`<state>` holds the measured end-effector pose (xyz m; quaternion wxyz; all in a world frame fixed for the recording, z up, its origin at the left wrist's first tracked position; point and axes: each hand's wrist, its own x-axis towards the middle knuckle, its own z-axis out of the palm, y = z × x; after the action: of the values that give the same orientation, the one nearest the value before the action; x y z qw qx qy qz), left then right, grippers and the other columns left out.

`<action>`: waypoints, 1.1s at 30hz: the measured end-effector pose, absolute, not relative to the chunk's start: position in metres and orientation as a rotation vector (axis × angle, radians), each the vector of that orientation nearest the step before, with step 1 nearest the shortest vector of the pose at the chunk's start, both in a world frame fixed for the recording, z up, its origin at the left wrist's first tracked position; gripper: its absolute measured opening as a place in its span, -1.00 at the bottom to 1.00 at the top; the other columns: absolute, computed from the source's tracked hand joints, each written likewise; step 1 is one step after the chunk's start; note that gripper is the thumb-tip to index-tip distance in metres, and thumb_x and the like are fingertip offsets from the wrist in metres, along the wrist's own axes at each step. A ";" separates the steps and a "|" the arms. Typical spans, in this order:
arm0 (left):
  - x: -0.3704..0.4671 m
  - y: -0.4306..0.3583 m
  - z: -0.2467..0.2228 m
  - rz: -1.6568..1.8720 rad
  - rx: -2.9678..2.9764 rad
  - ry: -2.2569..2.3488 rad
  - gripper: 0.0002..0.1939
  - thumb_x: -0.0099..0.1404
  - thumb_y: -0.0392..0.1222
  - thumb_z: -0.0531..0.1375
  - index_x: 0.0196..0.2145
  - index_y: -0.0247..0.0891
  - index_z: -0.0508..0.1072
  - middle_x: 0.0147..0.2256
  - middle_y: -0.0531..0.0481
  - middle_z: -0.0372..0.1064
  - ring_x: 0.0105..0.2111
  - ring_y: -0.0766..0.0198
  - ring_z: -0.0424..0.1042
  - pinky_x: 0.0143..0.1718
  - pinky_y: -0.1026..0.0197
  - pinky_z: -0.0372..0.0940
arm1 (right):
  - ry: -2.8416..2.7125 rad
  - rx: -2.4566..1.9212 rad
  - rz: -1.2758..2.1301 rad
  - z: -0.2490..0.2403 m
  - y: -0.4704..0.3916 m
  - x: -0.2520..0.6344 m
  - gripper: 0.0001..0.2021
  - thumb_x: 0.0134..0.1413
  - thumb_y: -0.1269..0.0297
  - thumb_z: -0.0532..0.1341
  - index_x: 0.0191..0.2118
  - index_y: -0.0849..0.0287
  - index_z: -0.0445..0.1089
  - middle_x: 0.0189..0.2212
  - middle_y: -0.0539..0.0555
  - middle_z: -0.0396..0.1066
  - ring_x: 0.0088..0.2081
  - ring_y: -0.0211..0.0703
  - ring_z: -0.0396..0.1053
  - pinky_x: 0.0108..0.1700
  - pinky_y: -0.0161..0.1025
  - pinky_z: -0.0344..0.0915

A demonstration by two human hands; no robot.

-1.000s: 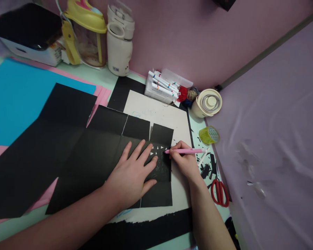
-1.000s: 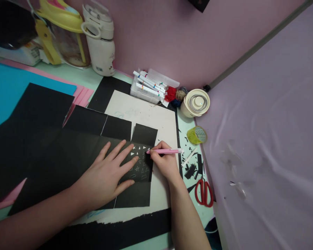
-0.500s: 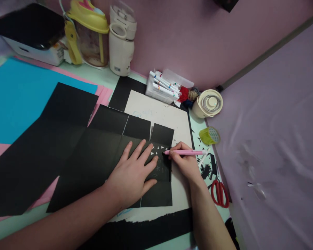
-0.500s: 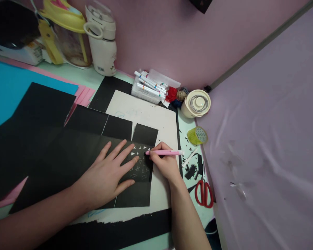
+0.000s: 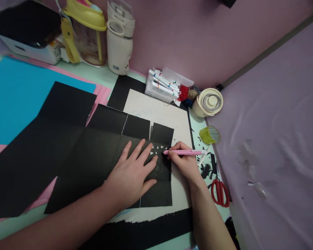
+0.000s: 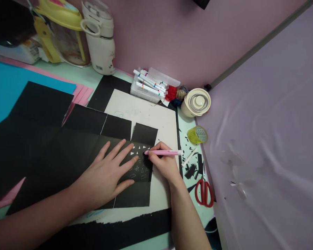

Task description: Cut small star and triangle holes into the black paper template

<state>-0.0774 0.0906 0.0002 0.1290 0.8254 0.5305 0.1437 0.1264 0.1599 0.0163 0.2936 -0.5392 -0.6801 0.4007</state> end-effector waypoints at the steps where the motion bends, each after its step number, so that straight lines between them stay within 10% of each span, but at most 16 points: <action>1: -0.077 0.091 0.000 0.418 2.399 1.542 -0.47 0.30 0.17 0.15 0.14 -0.09 0.39 0.31 -0.15 0.07 0.35 -0.11 -0.14 0.29 -0.27 -0.22 | -1.807 -1.437 1.075 0.016 0.160 0.126 -0.91 0.06 0.33 0.24 -0.45 0.13 0.36 -0.51 -0.02 0.43 -0.42 -0.20 0.37 -0.34 -0.28 0.27; 33: -0.078 0.091 0.000 0.432 2.393 1.532 -0.48 0.31 0.16 0.14 0.14 -0.11 0.39 0.30 -0.15 0.08 0.35 -0.13 -0.13 0.29 -0.28 -0.23 | -1.732 -1.455 1.058 0.013 0.161 0.125 -0.88 0.05 0.33 0.22 -0.47 0.13 0.31 -0.54 -0.05 0.39 -0.44 -0.21 0.33 -0.32 -0.28 0.24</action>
<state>-0.0776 0.0908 0.0002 0.1333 0.8251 0.5283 0.1491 0.1250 0.1610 0.0135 0.3165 -0.5527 -0.6579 0.4018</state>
